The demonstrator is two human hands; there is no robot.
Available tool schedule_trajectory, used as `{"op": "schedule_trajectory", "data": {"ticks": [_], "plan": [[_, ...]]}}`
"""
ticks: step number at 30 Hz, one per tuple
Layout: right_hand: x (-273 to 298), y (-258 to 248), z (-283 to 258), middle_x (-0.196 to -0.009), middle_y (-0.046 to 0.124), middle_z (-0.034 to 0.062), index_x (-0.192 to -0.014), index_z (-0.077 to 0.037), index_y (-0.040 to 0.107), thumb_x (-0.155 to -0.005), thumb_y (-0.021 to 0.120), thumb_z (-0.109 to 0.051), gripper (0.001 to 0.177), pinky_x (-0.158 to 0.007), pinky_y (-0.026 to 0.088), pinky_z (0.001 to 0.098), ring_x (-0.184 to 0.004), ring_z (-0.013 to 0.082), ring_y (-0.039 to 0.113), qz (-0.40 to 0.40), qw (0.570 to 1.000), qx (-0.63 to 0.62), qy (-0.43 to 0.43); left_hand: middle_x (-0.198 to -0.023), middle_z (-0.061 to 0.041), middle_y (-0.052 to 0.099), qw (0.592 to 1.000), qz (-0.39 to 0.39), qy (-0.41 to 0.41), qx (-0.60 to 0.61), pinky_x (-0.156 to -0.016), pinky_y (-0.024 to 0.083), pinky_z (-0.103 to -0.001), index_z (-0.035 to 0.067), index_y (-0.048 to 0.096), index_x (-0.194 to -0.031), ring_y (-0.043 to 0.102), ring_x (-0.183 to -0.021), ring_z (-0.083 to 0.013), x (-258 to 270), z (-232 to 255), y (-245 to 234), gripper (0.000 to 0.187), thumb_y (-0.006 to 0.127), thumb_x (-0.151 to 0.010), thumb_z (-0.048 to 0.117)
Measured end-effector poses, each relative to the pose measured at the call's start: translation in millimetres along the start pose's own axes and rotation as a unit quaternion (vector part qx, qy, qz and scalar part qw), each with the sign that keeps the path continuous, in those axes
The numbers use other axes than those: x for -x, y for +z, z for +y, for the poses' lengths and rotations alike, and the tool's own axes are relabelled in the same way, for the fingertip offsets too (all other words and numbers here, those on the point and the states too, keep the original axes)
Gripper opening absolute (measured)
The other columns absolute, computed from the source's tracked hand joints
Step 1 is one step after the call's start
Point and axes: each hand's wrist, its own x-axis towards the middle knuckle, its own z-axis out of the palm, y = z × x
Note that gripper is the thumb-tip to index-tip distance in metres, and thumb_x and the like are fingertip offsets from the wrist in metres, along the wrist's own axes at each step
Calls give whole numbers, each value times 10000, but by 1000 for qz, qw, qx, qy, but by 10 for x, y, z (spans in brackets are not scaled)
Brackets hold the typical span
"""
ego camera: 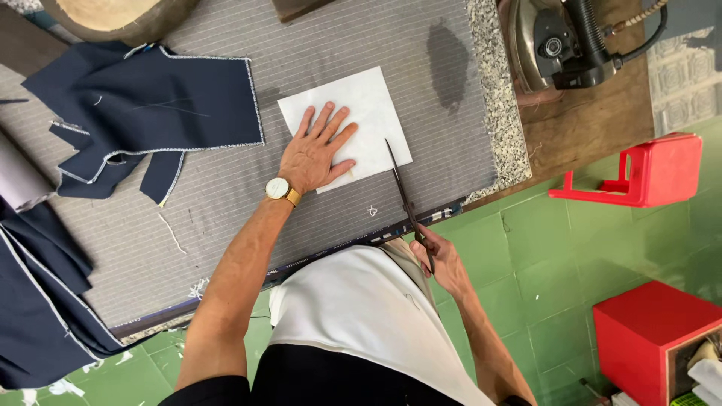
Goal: The person uses shears to cut a piece of dark blue fabric on a work table, trimming the edges and separating sections. After finishing with the fabric, the person picks up a piece of white paper and cuts it into strips using the same shears.
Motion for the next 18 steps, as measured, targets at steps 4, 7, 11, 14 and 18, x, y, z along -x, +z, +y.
{"op": "schedule_trajectory", "data": {"ticks": [4,7,11,14,18], "plan": [[-56,6,-15,-622,573,119,-1428,61,507,-938,731,-317,659,-362,462,248,-416,154,549,0,1000,8,-5,-1723,-97,179,1000,-3,-3,7,-1285,32,-575,214,331,-1619,93,-1587,-344,-1,-7,10,763,374,-1013,676],[-58,21,-96,-617,586,127,-1430,37,519,-938,723,-316,639,-360,462,262,-410,166,569,0,1000,8,3,-1715,-101,210,1000,7,-2,8,-1281,42,-573,212,355,-1610,108,-1585,-344,6,-4,8,749,392,-1014,664],[-53,29,-181,-616,602,128,-1422,46,527,-935,730,-335,651,-355,469,267,-410,168,585,1,1000,8,6,-1717,-95,210,1000,5,-2,2,-1284,43,-570,213,362,-1608,104,-1586,-339,0,-9,24,760,383,-1009,681],[-41,39,-203,-621,597,130,-1428,47,522,-932,737,-321,654,-368,476,262,-436,168,583,3,1000,-5,10,-1719,-92,204,1000,-2,-2,-1,-1285,46,-570,213,360,-1608,104,-1586,-338,-10,-2,9,764,374,-1010,688],[-45,34,-169,-631,589,134,-1437,34,520,-929,741,-310,652,-369,487,254,-486,173,587,0,1000,-20,9,-1718,-90,201,1000,5,-2,-1,-1281,59,-569,214,366,-1604,121,-1582,-338,-13,10,2,750,394,-1013,674]]}}
